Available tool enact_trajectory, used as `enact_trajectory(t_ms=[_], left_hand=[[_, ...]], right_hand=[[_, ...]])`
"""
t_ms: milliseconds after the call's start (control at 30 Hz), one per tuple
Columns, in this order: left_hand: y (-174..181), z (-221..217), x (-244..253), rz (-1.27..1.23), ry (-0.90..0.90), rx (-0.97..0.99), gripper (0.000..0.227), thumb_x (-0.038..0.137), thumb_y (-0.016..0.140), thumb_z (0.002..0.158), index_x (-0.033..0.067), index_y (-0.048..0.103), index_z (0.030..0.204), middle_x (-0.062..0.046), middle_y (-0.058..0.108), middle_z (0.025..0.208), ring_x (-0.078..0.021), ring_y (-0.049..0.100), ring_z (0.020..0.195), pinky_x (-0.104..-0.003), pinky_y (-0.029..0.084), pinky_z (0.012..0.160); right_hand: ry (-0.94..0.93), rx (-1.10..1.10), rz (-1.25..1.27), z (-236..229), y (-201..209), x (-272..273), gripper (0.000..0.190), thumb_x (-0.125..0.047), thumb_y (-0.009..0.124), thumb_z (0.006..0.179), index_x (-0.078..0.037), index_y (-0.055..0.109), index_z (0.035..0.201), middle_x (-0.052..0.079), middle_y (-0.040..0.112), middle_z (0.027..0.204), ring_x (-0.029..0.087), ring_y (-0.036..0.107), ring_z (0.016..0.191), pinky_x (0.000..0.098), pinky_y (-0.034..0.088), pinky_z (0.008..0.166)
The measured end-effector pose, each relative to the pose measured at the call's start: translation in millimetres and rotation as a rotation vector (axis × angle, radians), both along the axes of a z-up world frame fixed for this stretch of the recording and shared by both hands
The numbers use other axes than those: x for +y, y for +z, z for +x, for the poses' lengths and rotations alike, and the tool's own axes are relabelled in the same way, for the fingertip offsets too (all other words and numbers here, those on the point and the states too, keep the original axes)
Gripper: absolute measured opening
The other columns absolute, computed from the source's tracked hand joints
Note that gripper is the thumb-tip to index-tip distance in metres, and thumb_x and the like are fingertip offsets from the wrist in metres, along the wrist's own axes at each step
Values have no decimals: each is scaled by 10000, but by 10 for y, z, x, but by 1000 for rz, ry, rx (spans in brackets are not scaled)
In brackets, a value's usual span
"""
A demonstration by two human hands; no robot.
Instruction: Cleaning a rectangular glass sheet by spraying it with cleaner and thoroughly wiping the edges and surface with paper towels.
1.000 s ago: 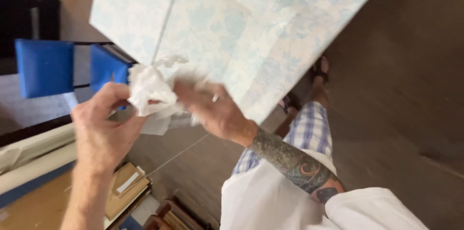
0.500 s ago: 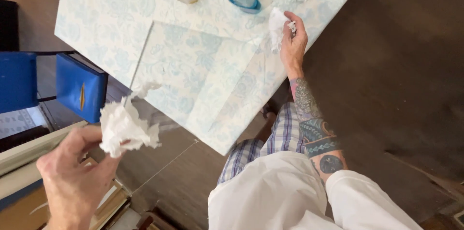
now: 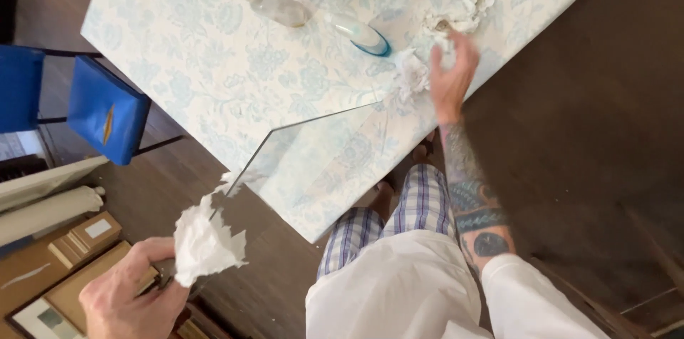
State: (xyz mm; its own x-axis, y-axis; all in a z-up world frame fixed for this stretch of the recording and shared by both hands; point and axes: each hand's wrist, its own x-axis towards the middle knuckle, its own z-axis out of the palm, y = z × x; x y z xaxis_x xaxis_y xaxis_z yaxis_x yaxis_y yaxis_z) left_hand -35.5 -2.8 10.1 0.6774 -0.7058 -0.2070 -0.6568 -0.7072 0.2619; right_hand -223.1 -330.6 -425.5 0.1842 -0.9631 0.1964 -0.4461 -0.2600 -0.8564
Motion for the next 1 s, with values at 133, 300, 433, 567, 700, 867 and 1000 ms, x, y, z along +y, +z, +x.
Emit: enact_trajectory(t_ms=[133, 300, 433, 567, 700, 867, 1000], left_hand=[[62, -114, -137, -9, 24, 4, 181, -61, 752, 825, 110, 737, 882, 18, 678, 685, -70, 458, 527, -224, 336, 528], [189, -131, -140, 273, 27, -31, 178, 135, 741, 866, 219, 766, 1020, 130, 800, 889, -103, 455, 436, -272, 368, 485], [145, -117, -151, 156, 42, 94, 173, 45, 749, 831, 95, 780, 994, -12, 823, 988, -107, 775, 874, -259, 558, 728], [112, -146, -248, 4, 24, 44, 68, -43, 765, 837, -10, 750, 894, -102, 763, 831, -128, 648, 628, -259, 469, 567], [32, -21, -87, 2, -53, 1, 207, -43, 834, 801, 2, 749, 984, -91, 771, 910, -134, 671, 676, -284, 529, 619], [-91, 167, 101, 9, -187, -41, 299, 14, 869, 800, 8, 743, 1071, -62, 781, 928, -124, 720, 741, -263, 603, 669], [-127, 240, 101, 49, -195, -98, 182, 96, 862, 853, 69, 754, 997, -8, 749, 871, -120, 612, 672, -301, 472, 664]], right_hand=[[-139, 99, 21, 46, -329, -949, 290, -59, 821, 902, -125, 691, 1153, 72, 687, 1174, 252, 601, 1067, 403, 480, 925], [40, 468, 26, 48, -957, -1523, 523, -107, 962, 702, -134, 587, 1065, 80, 587, 1107, 224, 590, 963, 337, 546, 812], [45, 195, -12, -176, -683, -1596, 214, 60, 733, 837, -77, 704, 999, 85, 744, 963, 182, 735, 855, 257, 658, 783], [-68, -460, 629, -448, 153, -1248, 217, -117, 694, 900, -62, 708, 1109, 53, 748, 1051, 143, 717, 979, 240, 596, 848], [20, -969, 961, -547, 819, -528, 370, -328, 554, 929, -87, 647, 1193, 82, 668, 1143, 199, 643, 957, 322, 527, 761], [216, -1098, 896, -415, 1291, 340, 365, -217, 746, 926, -92, 552, 1209, 79, 637, 1137, 186, 632, 918, 331, 560, 805], [263, -1327, 1062, -292, 1569, 984, 645, -77, 710, 922, -71, 457, 1515, 119, 567, 1295, 226, 646, 1108, 314, 594, 823]])
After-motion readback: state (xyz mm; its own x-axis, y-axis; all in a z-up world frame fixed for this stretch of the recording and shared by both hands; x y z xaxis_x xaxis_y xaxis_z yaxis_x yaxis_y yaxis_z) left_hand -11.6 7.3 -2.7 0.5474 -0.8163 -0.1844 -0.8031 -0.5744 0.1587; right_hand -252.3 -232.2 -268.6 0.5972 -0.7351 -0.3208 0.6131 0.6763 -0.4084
